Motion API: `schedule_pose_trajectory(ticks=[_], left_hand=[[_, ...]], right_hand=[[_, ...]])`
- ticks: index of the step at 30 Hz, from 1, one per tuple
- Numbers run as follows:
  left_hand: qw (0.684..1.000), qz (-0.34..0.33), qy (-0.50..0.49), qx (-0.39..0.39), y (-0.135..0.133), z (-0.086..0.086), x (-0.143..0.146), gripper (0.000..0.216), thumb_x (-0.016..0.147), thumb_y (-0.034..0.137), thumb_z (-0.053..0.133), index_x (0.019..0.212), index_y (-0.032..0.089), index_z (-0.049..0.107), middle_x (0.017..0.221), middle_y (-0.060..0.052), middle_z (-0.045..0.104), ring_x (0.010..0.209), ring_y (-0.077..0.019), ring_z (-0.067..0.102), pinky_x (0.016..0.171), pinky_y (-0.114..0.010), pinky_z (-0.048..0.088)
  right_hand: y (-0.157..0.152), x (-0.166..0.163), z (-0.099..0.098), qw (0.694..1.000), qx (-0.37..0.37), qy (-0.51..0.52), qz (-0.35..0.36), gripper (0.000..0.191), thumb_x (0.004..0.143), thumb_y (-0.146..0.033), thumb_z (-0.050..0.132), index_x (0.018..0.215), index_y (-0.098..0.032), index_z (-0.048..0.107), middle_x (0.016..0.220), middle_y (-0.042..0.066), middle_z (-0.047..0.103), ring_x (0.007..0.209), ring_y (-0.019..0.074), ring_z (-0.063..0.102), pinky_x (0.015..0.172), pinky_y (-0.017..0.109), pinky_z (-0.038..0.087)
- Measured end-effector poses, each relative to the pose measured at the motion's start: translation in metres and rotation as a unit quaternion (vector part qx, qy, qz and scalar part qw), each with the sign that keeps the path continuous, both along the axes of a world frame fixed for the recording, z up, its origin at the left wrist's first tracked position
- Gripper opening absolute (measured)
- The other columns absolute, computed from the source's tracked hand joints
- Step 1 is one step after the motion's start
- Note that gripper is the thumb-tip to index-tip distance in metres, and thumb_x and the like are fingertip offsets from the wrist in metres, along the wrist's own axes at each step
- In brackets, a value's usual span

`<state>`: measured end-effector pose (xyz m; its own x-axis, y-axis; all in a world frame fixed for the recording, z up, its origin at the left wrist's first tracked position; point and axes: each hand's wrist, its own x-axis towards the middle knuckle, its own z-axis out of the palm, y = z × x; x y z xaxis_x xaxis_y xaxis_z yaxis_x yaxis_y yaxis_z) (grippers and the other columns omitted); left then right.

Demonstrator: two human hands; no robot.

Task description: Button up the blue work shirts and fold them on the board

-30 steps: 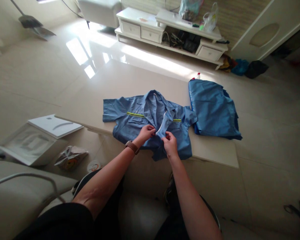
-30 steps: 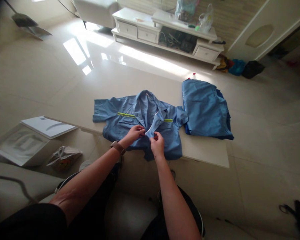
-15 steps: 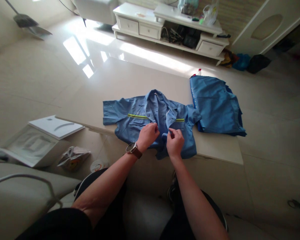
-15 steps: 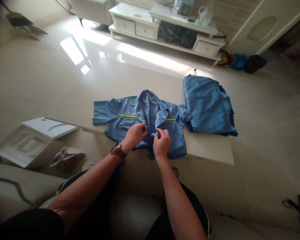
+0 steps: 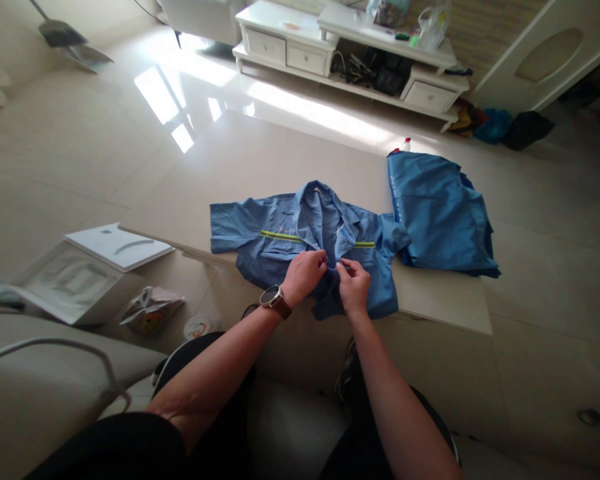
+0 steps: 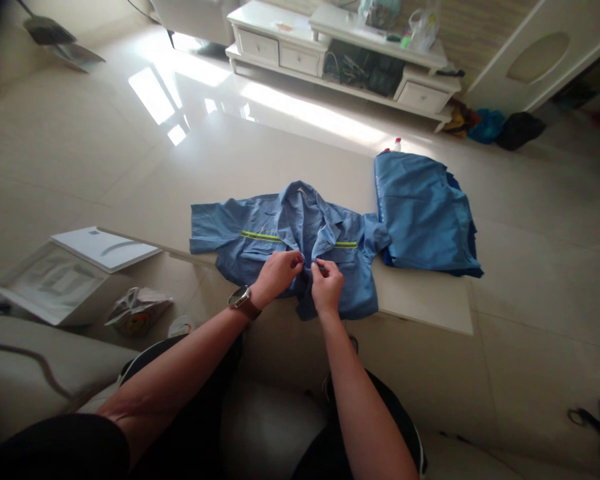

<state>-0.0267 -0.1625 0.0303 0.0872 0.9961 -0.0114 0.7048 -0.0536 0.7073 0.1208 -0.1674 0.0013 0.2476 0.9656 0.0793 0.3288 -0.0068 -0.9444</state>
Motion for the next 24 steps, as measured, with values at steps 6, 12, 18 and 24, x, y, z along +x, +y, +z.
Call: schedule_pose_trajectory(ticks=[6,12,18,24], left_hand=[[0.999,0.024,-0.032,-0.009,0.000,0.000,0.005,0.012,0.090,0.015,0.057,0.082,0.021,0.064,0.077,-0.008,0.070,0.075,-0.0222,0.067,0.073,-0.030,0.044],[0.894,0.187,-0.367,-0.175,0.019,-0.013,0.002,0.010,0.092,0.015,0.054,0.087,0.021,0.049,0.069,-0.002,0.069,0.062,-0.0178,0.070,0.062,-0.026,0.050],[0.965,0.136,-0.206,-0.088,0.009,-0.012,0.004,0.005,0.090,0.017,0.061,0.086,0.020,0.061,0.074,-0.002,0.072,0.066,-0.0145,0.065,0.066,-0.024,0.045],[0.985,0.080,-0.144,-0.051,0.001,-0.010,0.011,0.011,0.086,0.015,0.063,0.088,0.018,0.073,0.075,-0.002,0.073,0.067,-0.0138,0.062,0.064,-0.023,0.040]], right_hand=[[-0.005,0.000,0.006,0.999,0.007,-0.040,0.029,0.032,0.082,-0.041,0.067,0.096,-0.015,0.079,0.088,0.009,0.077,0.069,0.0192,0.064,0.072,0.034,0.054],[-0.001,0.006,0.005,1.000,0.003,-0.016,-0.025,0.036,0.082,-0.043,0.065,0.098,-0.013,0.078,0.087,0.010,0.077,0.070,0.0201,0.066,0.072,0.035,0.054],[-0.001,0.007,0.004,0.998,0.031,-0.038,-0.040,0.032,0.082,-0.040,0.066,0.097,-0.014,0.078,0.090,0.010,0.077,0.074,0.0207,0.068,0.074,0.035,0.056],[-0.007,-0.004,0.005,0.996,0.026,-0.045,0.070,0.026,0.085,-0.034,0.062,0.095,-0.017,0.079,0.094,0.010,0.078,0.078,0.0213,0.070,0.075,0.033,0.056]])
